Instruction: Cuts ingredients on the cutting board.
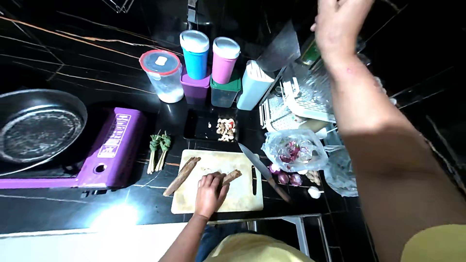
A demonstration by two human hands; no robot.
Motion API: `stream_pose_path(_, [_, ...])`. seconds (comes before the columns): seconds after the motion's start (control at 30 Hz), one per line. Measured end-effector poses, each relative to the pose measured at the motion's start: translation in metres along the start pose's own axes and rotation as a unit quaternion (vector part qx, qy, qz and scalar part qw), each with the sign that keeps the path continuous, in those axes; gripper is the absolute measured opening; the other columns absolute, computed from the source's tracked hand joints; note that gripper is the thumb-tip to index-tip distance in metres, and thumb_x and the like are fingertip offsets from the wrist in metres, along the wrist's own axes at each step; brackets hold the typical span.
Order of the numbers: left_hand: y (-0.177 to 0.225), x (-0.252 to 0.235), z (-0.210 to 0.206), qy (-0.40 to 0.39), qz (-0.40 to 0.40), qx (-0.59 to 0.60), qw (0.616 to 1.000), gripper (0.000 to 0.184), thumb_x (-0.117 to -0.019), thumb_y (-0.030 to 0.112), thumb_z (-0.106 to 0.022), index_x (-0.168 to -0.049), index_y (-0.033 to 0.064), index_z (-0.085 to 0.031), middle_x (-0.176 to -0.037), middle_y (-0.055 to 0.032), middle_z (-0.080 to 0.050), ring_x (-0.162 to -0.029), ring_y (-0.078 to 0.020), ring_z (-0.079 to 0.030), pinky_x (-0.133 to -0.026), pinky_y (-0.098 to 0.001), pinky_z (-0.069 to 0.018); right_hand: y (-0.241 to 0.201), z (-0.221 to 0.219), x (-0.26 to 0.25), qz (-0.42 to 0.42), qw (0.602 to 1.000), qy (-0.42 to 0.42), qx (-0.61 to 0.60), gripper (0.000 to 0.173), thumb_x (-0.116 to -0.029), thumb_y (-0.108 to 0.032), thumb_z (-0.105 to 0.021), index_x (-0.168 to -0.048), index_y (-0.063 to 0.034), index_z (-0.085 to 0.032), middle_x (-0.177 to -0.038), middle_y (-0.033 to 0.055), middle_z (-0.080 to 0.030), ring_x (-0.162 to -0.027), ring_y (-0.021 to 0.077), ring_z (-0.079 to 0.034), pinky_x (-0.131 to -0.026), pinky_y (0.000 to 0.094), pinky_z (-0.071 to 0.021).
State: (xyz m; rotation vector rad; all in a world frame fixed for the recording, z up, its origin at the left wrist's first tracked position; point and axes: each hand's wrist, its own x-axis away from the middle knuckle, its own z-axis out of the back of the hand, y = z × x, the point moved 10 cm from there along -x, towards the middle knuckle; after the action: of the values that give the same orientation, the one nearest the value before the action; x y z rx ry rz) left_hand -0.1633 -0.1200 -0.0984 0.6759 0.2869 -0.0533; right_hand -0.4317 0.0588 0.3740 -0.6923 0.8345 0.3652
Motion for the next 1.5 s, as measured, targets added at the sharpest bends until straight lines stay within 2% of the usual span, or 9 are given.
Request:
stream_pose_path(0.1, [-0.001, 0.001, 0.003, -0.012, -0.002, 0.013, 1.0, 0.038, -0.093, 0.045, -0.065, -0.117, 0.0178, -0.076, -0.115, -0.0098, -0.072, -0.107, -0.0327, -0.067, -0.094, -0.0507, -0.0527, -0.013, 0.024, 0.053, -0.022, 0.995, -0.051, -0.089, 0.04, -0.1036, -0.028, -0.057, -0.127, 0.0032, -0.054, -0.098, 0.0061, -0.066, -0.073, 0.011, -0.069, -0.068, 0.0321, -0.064])
stream_pose_path(0.47, [-0.021, 0.028, 0.032, -0.042, 0.053, 0.049, 0.997, 0.035, -0.0934, 0.035, -0.073, -0.115, 0.0074, -0.074, -0.118, -0.0165, -0.07, -0.112, -0.0375, -0.065, -0.1, -0.0552, -0.0509, 0.041, 0.06, 0.315, -0.224, 0.934, -0.206, -0.187, 0.037, -0.103, -0.021, -0.054, -0.134, -0.0008, -0.052, -0.115, 0.0077, -0.072, -0.082, 0.0175, -0.074, -0.072, 0.0388, -0.0663])
stream_pose_path(0.67, [-0.023, 0.023, 0.033, -0.029, 0.054, 0.06, 0.996, 0.03, -0.0978, 0.031, -0.069, -0.11, 0.0049, -0.077, -0.11, -0.0171, -0.071, -0.108, -0.0367, -0.065, -0.097, -0.0545, -0.0512, 0.069, 0.086, 0.409, -0.35, 0.889, -0.246, -0.163, 0.035, -0.0888, -0.005, -0.064, -0.122, 0.0049, -0.057, -0.119, 0.0149, -0.07, -0.09, 0.0227, -0.076, -0.077, 0.0391, -0.0678])
stream_pose_path(0.83, [-0.021, 0.015, 0.034, -0.023, 0.045, 0.034, 0.998, 0.028, -0.1024, 0.028, -0.063, -0.108, 0.0053, -0.077, -0.107, -0.0179, -0.071, -0.102, -0.0375, -0.066, -0.093, -0.0538, -0.052, 0.075, 0.068, 0.477, -0.361, 0.739, -0.569, -0.008, 0.072, -0.0843, -0.006, -0.071, -0.15, -0.0072, -0.04, -0.12, 0.015, -0.07, -0.103, 0.023, -0.07, -0.087, 0.043, -0.0585])
stream_pose_path(0.97, [-0.016, 0.017, 0.029, -0.047, 0.015, -0.013, 0.999, 0.045, -0.094, 0.044, -0.072, -0.119, 0.0065, -0.072, -0.108, -0.0205, -0.07, -0.102, -0.0422, -0.066, -0.088, -0.0598, -0.0528, 0.072, 0.038, 0.529, -0.377, 0.658, -0.652, -0.005, 0.067, -0.0929, -0.021, -0.068, -0.154, -0.0154, -0.04, -0.113, 0.0162, -0.068, -0.081, 0.0252, -0.069, -0.074, 0.0461, -0.0587])
stream_pose_path(1.07, [-0.009, 0.021, 0.023, -0.053, -0.014, -0.038, 0.998, 0.04, -0.0906, 0.038, -0.076, -0.114, 0.0061, -0.075, -0.108, -0.0202, -0.07, -0.099, -0.0416, -0.067, -0.083, -0.0593, -0.0515, 0.066, 0.024, 0.543, -0.395, 0.667, -0.629, -0.061, 0.052, -0.1003, -0.043, -0.063, -0.141, -0.0116, -0.051, -0.096, 0.0085, -0.065, -0.063, 0.0145, -0.06, -0.061, 0.0339, -0.0542])
stream_pose_path(1.17, [-0.003, 0.019, 0.023, -0.098, 0.024, -0.026, 0.995, 0.032, -0.0946, 0.029, -0.074, -0.115, 0.004, -0.074, -0.102, -0.0191, -0.072, -0.093, -0.039, -0.071, -0.081, -0.0601, -0.0541, 0.051, 0.024, 0.542, -0.451, 0.674, -0.536, -0.236, 0.032, -0.1017, -0.023, -0.058, -0.126, -0.002, -0.057, -0.076, 0.0007, -0.061, -0.059, 0.0084, -0.059, -0.059, 0.0254, -0.0543])
stream_pose_path(1.3, [0.0, 0.022, 0.021, -0.137, 0.073, -0.002, 0.988, 0.03, -0.0943, 0.026, -0.075, -0.116, 0.0049, -0.075, -0.11, -0.0205, -0.07, -0.102, -0.0411, -0.069, -0.085, -0.0616, -0.0548, 0.045, 0.028, 0.534, -0.398, 0.707, -0.539, -0.228, 0.037, -0.0947, -0.016, -0.06, -0.128, -0.0007, -0.062, -0.108, 0.0054, -0.068, -0.092, 0.0071, -0.065, -0.083, 0.0253, -0.0553])
stream_pose_path(1.5, [0.013, 0.032, 0.018, -0.102, 0.021, -0.009, 0.995, 0.031, -0.0866, 0.016, -0.08, -0.116, 0.0064, -0.075, -0.11, -0.0199, -0.069, -0.101, -0.0409, -0.068, -0.081, -0.0596, -0.0551, 0.029, 0.022, 0.522, -0.343, 0.816, -0.446, -0.135, 0.044, -0.0965, -0.028, -0.067, -0.126, 0.0036, -0.058, -0.091, 0.0053, -0.069, -0.072, 0.0049, -0.066, -0.068, 0.0236, -0.0582])
